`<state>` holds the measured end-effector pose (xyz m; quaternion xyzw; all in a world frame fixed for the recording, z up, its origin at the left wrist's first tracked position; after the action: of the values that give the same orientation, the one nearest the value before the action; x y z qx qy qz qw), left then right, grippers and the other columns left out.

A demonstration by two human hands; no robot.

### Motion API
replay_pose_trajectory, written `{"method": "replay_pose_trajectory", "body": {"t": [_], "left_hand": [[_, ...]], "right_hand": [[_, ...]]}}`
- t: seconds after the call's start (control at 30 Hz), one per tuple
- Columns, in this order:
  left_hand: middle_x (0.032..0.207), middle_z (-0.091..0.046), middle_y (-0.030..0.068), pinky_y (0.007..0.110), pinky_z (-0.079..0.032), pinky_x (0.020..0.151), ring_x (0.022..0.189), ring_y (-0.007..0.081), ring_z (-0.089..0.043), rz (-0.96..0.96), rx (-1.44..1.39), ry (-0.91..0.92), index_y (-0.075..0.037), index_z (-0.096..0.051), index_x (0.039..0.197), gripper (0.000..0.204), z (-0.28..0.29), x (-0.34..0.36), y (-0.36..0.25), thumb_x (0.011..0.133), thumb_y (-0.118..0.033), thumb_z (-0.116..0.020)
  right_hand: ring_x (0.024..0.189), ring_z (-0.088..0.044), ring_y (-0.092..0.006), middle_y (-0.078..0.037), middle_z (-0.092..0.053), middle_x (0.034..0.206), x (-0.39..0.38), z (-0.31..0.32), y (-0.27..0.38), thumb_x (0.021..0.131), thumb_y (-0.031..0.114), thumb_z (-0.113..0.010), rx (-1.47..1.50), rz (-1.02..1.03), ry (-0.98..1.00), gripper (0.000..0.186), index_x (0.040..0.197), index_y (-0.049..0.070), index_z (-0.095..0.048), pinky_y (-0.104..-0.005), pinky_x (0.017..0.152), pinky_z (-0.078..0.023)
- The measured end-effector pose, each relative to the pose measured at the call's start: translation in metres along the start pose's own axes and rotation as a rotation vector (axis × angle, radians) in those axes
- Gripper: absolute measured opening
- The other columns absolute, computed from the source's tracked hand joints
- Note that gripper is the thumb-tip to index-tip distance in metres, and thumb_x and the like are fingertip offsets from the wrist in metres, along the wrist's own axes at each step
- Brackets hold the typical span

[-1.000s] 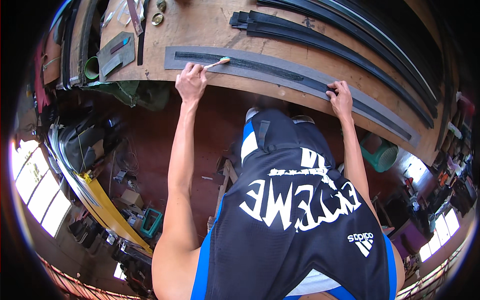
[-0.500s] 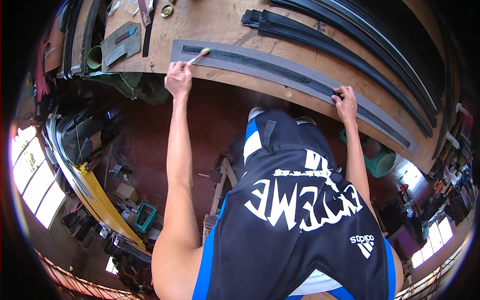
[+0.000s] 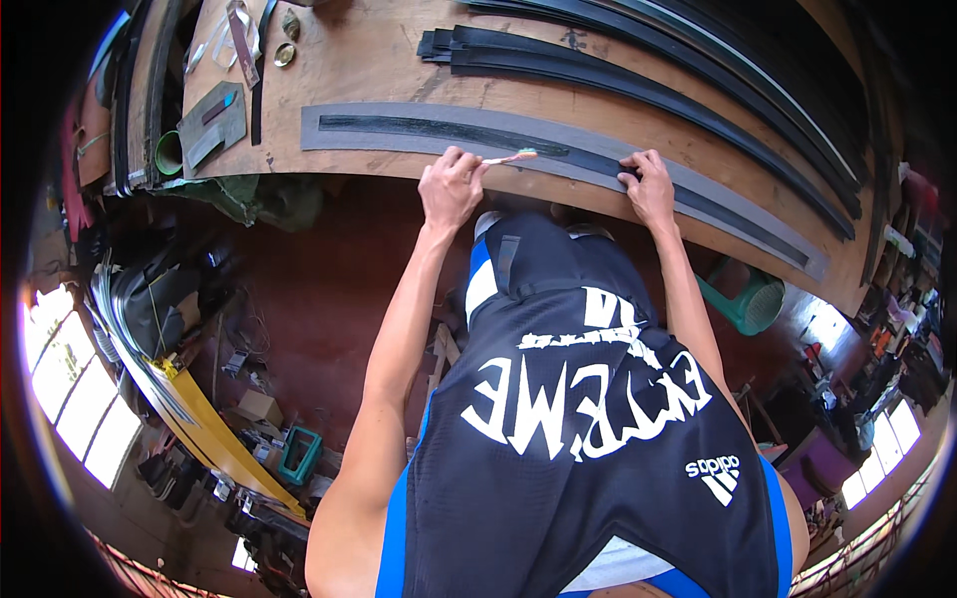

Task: Applying a liquid finish or dye to long leather strips using a brush.

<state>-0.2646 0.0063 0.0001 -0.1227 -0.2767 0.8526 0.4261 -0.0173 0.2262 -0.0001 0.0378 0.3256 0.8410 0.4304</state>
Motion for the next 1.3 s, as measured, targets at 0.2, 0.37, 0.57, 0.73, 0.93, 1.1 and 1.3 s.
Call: {"method": "replay_pose_trajectory", "body": {"t": [0.2, 0.37, 0.57, 0.73, 0.93, 1.1, 1.3], "left_hand": [[0.081, -0.058, 0.0029, 0.040, -0.043, 0.064, 0.074, 0.0253, -0.061, -0.126, 0.017, 0.053, -0.011, -0.064, 0.076, 0.016, -0.038, 0.005, -0.035, 0.081, -0.024, -0.071], [0.084, -0.057, 0.0041, 0.041, -0.045, 0.062, 0.074, 0.0262, -0.061, -0.103, 0.038, 0.028, -0.011, -0.063, 0.077, 0.016, -0.052, 0.003, -0.048, 0.082, -0.025, -0.070], [0.086, -0.057, 0.0044, 0.042, -0.048, 0.062, 0.073, 0.0272, -0.062, -0.057, 0.224, -0.022, -0.012, -0.062, 0.077, 0.015, -0.038, 0.002, -0.038, 0.083, -0.024, -0.068], [0.086, -0.058, 0.0042, 0.042, -0.049, 0.062, 0.071, 0.0272, -0.062, 0.011, 0.390, -0.032, -0.012, -0.063, 0.078, 0.015, -0.003, 0.009, -0.004, 0.084, -0.026, -0.067], [0.084, -0.059, 0.0038, 0.042, -0.049, 0.062, 0.072, 0.0265, -0.063, 0.033, 0.427, -0.074, -0.012, -0.063, 0.077, 0.015, 0.031, 0.014, 0.011, 0.083, -0.025, -0.068], [0.081, -0.060, 0.0028, 0.041, -0.050, 0.060, 0.067, 0.0291, -0.063, -0.040, 0.195, -0.010, -0.013, -0.067, 0.078, 0.013, 0.000, 0.007, -0.030, 0.083, -0.025, -0.070], [0.084, -0.058, 0.0034, 0.041, -0.050, 0.063, 0.072, 0.0257, -0.064, -0.104, 0.274, 0.013, -0.013, -0.061, 0.075, 0.013, -0.017, 0.012, -0.011, 0.081, -0.022, -0.069]], "right_hand": [[0.098, -0.059, -0.0323, -0.010, -0.060, 0.095, 0.001, 0.001, -0.011, 0.074, 0.008, -0.071, 0.035, 0.018, 0.019, 0.020, 0.093, 0.006, -0.067, -0.0414, 0.084, -0.047], [0.098, -0.059, -0.0322, -0.009, -0.060, 0.095, 0.001, 0.003, -0.013, 0.074, 0.008, -0.071, 0.057, 0.050, 0.035, 0.019, 0.093, 0.006, -0.067, -0.0414, 0.084, -0.048], [0.098, -0.059, -0.0314, -0.009, -0.060, 0.095, 0.002, 0.005, -0.012, 0.074, 0.008, -0.072, 0.057, 0.047, 0.054, 0.020, 0.093, 0.007, -0.067, -0.0415, 0.084, -0.048], [0.098, -0.059, -0.0310, -0.009, -0.060, 0.095, 0.003, 0.006, -0.011, 0.074, 0.007, -0.072, 0.058, 0.056, 0.064, 0.020, 0.093, 0.007, -0.067, -0.0415, 0.084, -0.047], [0.098, -0.059, -0.0316, -0.009, -0.060, 0.095, 0.004, 0.005, -0.010, 0.074, 0.007, -0.072, 0.059, 0.043, 0.061, 0.021, 0.094, 0.006, -0.067, -0.0412, 0.084, -0.047], [0.098, -0.059, -0.0314, -0.009, -0.060, 0.095, 0.004, 0.004, -0.012, 0.073, 0.006, -0.072, 0.044, 0.015, 0.058, 0.021, 0.093, 0.007, -0.067, -0.0412, 0.084, -0.047], [0.097, -0.059, -0.0311, -0.009, -0.059, 0.094, 0.003, 0.002, -0.012, 0.073, 0.006, -0.072, 0.034, 0.013, 0.054, 0.021, 0.093, 0.006, -0.066, -0.0411, 0.083, -0.047]]}}
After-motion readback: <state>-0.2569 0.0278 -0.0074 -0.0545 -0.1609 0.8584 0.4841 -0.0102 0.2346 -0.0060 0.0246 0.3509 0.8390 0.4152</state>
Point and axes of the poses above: each hand's wrist, its own x-axis towards the middle knuckle, its own z-axis out of the back of the hand, y = z × x, the point moved 1 cm from there along x, towards the middle knuckle
